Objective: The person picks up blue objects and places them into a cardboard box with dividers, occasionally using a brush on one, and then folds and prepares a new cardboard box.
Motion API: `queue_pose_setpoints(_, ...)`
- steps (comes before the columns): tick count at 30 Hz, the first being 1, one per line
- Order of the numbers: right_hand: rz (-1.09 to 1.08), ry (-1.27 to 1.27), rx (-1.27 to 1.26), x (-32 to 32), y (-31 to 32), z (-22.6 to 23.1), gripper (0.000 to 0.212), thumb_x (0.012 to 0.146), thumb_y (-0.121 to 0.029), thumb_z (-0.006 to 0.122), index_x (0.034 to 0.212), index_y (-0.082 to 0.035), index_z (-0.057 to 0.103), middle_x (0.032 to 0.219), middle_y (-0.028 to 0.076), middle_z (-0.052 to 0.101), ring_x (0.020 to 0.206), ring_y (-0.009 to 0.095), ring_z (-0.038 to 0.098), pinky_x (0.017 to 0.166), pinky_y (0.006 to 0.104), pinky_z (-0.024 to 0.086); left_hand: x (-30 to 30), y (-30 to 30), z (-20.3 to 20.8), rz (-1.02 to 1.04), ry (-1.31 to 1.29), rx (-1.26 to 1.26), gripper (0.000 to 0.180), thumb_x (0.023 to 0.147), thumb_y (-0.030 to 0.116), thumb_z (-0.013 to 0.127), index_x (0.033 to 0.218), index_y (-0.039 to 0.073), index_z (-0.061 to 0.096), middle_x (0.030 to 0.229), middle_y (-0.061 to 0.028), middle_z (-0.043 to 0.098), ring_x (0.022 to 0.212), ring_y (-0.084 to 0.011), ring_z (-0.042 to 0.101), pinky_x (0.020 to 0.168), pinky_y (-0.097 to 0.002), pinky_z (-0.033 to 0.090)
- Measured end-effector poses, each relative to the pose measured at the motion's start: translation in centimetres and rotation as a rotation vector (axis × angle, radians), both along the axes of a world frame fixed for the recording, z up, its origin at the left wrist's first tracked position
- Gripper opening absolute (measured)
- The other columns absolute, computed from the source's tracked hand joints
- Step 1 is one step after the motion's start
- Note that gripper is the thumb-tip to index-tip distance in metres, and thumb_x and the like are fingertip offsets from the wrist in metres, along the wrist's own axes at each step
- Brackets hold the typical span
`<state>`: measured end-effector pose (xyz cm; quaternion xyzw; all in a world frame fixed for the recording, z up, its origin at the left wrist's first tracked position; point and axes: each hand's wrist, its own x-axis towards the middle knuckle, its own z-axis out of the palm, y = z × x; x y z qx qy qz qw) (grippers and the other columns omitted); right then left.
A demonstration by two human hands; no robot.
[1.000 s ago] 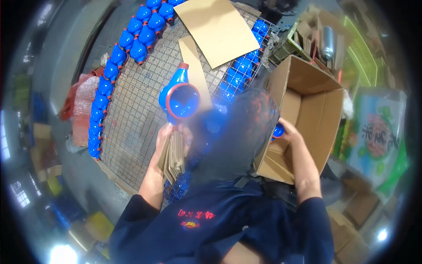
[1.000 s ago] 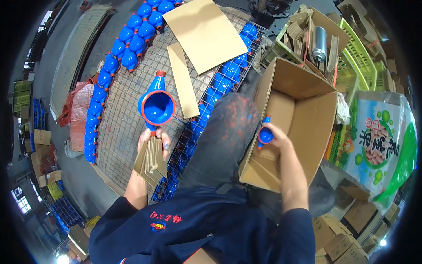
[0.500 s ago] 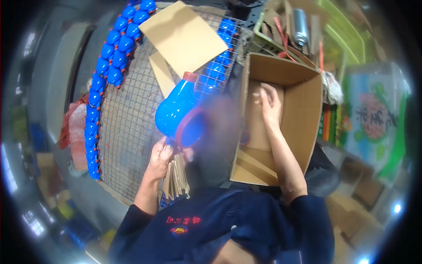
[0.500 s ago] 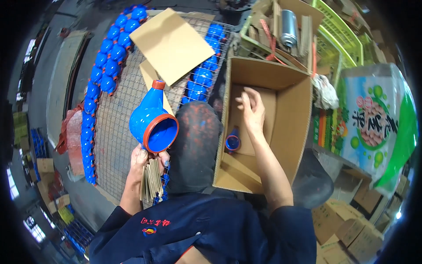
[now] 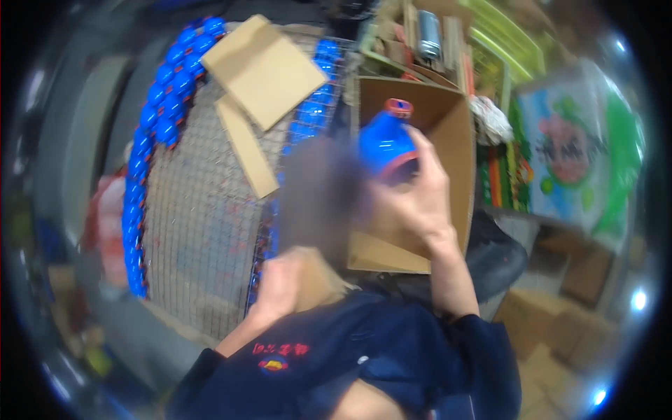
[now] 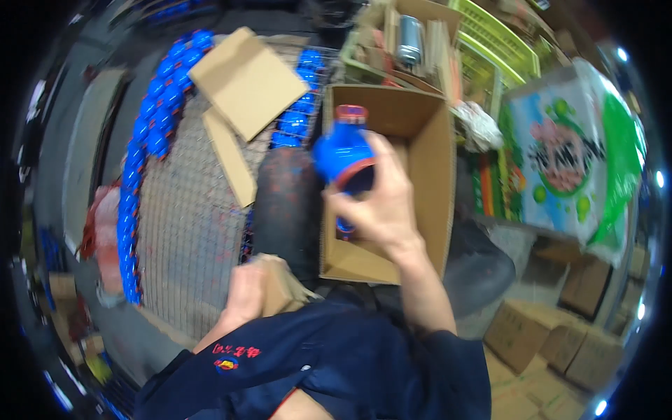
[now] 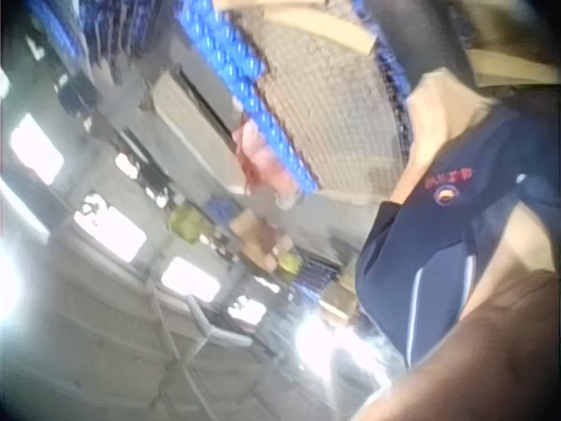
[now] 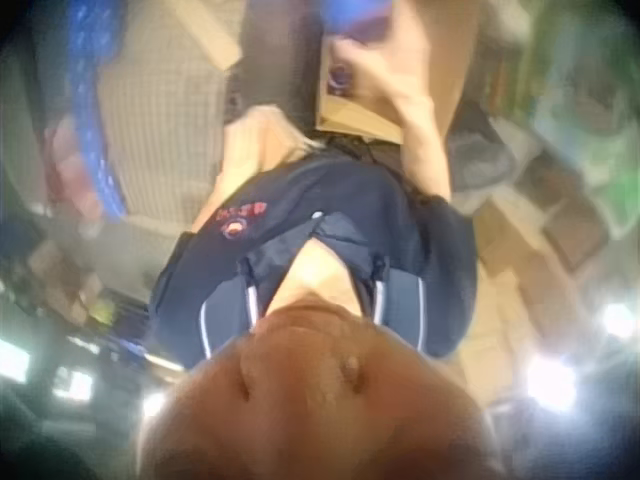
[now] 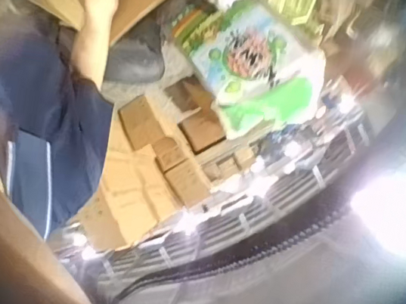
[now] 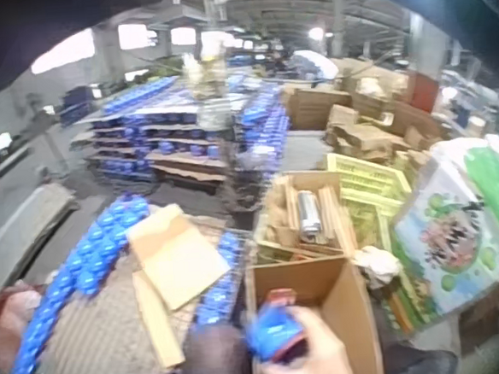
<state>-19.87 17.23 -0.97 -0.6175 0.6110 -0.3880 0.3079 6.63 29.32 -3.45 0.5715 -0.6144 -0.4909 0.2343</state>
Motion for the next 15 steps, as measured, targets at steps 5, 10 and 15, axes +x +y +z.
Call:
queue_pose_setpoints(5,-0.153,0.277,0.46,-6.7,-3.6,-13.7,0.079,0.06,-0.022,0.085,0.129,0.0,0.053,0.113,0.022,0.067,0.107,0.032,0.066,0.092,0.0406,0.052,0.5,-2.9,-0.6,0.071,-0.205,0.268,0.054,0.104,0.04,0.039,0.088,-0.002,0.068,0.075,-0.0149,0.066,0.074,-0.021,0.065,0.072,-0.0357,0.05)
queue_pose_setpoints(10,-0.038,0.151,0.899,-11.7,0.7,-34.3,0.078,0.049,-0.022,0.089,0.118,-0.003,0.057,0.103,0.018,0.068,0.095,0.031,0.067,0.085,0.0407,0.055,14.0,-15.1,-8.6,0.722,-0.011,0.31,0.059,0.095,0.048,0.048,0.112,-0.006,0.065,0.102,-0.0269,0.068,0.097,-0.0394,0.065,0.085,-0.0454,0.049)
queue_pose_setpoints(15,-0.228,0.289,0.903,-8.4,6.1,-38.4,0.084,0.053,-0.015,0.09,0.126,-0.001,0.05,0.115,0.018,0.064,0.097,0.032,0.066,0.08,0.0418,0.057,28.8,-24.5,-18.8,0.847,-0.536,-0.003,0.067,0.09,0.054,0.054,0.123,-0.004,0.06,0.113,-0.0304,0.065,0.111,-0.0411,0.062,0.093,-0.0459,0.048)
